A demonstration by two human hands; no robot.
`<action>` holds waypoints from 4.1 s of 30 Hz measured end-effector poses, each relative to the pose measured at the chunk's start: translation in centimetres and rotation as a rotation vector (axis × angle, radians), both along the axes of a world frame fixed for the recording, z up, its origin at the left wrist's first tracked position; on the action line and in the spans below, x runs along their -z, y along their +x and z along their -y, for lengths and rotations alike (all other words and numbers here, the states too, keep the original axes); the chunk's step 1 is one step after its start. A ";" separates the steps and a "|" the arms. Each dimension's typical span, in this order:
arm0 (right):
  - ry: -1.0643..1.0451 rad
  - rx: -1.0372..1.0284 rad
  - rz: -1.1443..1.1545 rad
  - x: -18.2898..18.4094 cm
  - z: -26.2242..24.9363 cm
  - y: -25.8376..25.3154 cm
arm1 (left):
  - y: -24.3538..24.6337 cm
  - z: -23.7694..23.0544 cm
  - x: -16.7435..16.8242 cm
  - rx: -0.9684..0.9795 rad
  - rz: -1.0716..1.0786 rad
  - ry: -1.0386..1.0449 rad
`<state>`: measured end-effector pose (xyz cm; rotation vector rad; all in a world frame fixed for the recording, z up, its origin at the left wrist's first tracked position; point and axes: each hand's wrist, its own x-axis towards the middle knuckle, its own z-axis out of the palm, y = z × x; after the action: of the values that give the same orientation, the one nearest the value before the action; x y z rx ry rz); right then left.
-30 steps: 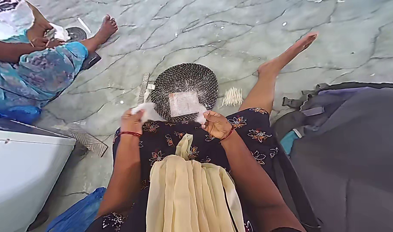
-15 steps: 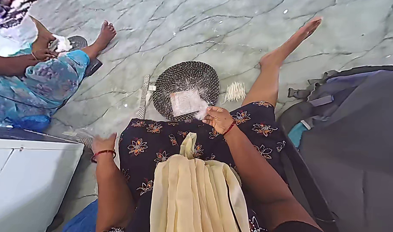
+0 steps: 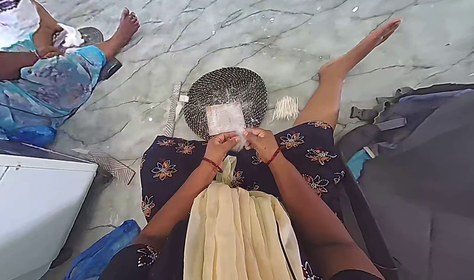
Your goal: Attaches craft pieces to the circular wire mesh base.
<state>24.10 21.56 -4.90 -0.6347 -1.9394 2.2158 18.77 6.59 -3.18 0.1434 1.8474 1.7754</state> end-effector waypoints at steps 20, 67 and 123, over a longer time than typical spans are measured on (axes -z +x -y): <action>0.099 -0.340 0.146 -1.3 0.2 0.0 | -1.1 0.2 -0.3 -0.397 0.252 0.181; 0.122 -0.269 0.079 -0.2 1.5 -0.3 | -0.6 0.4 0.7 -0.450 0.285 0.239; 0.074 -0.265 0.162 -0.6 1.2 -0.4 | -0.5 0.7 0.1 -0.445 0.284 0.172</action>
<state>23.69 20.31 -4.29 -0.5943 -2.2955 2.2889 18.29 5.94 -3.28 -0.4672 1.6038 2.1204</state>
